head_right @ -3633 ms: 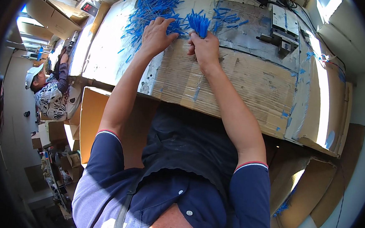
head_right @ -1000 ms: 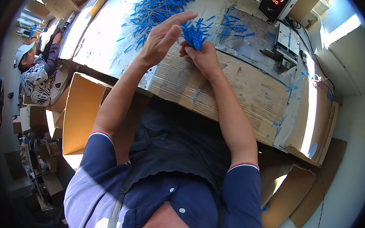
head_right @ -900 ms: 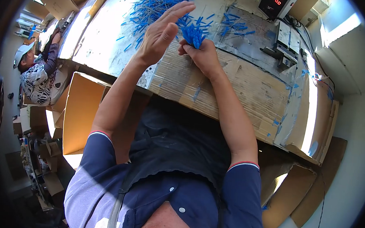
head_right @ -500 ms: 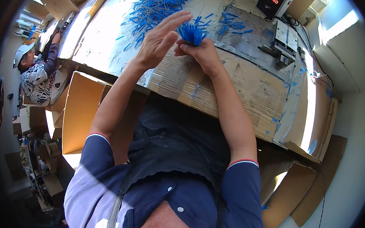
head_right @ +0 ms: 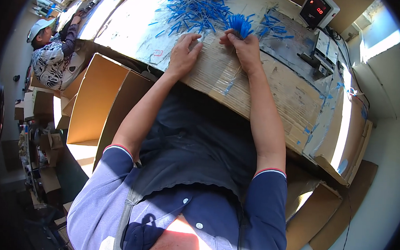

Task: The person assembles small blue plastic components by hand at a workshop workbench.

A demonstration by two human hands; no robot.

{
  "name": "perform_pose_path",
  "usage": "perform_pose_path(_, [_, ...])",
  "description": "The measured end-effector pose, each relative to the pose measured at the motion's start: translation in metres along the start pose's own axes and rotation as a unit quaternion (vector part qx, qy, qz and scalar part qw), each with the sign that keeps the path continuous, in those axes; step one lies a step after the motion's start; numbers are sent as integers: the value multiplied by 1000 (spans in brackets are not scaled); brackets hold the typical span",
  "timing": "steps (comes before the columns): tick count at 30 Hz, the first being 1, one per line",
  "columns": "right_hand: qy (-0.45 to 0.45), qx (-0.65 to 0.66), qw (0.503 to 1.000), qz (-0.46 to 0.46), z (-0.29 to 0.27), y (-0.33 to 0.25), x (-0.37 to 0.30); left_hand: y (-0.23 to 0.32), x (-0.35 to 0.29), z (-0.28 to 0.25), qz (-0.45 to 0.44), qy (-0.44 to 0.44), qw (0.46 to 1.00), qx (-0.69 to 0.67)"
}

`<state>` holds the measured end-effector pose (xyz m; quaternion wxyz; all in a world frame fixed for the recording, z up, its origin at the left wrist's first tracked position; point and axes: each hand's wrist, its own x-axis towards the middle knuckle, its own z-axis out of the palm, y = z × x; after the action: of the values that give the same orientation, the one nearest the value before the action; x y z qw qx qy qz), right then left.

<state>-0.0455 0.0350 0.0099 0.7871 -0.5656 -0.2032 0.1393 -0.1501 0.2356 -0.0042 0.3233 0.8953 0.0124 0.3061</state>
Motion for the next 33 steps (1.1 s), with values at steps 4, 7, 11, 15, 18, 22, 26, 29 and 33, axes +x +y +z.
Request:
perform_pose_path(4, [40, 55, 996, -53, 4, 2, 0, -7, 0, -2, -68, -22, 997, -29])
perform_pose_path(7, [20, 8, 1000, 18, 6, 8, 1, -19, 25, -10, 74, 24, 996, 53])
perform_pose_path(11, [29, 8, 999, 34, 15, 6, 2, -22, 56, -27, 150, -44, 982, 107])
perform_pose_path(15, [66, -12, 997, 28, 0, 5, 1, -31, 79, -8, 289, -87, 942, 148])
perform_pose_path(18, [49, 8, 998, 47, 3, 9, 5, -30, 73, -11, 125, -58, 983, 120])
perform_pose_path(22, [41, -12, 999, 28, 20, 10, 9, -41, 93, -17, -64, 78, 994, 46])
perform_pose_path(26, [54, -36, 996, 56, -5, 17, 3, -34, 120, 17, -187, 30, 978, 84])
perform_pose_path(29, [61, -22, 996, 64, -20, 20, 2, -33, 131, 33, -208, 40, 975, 67])
perform_pose_path(33, [36, -6, 996, 87, -1, 15, 7, -46, 133, 20, -266, 124, 956, 6])
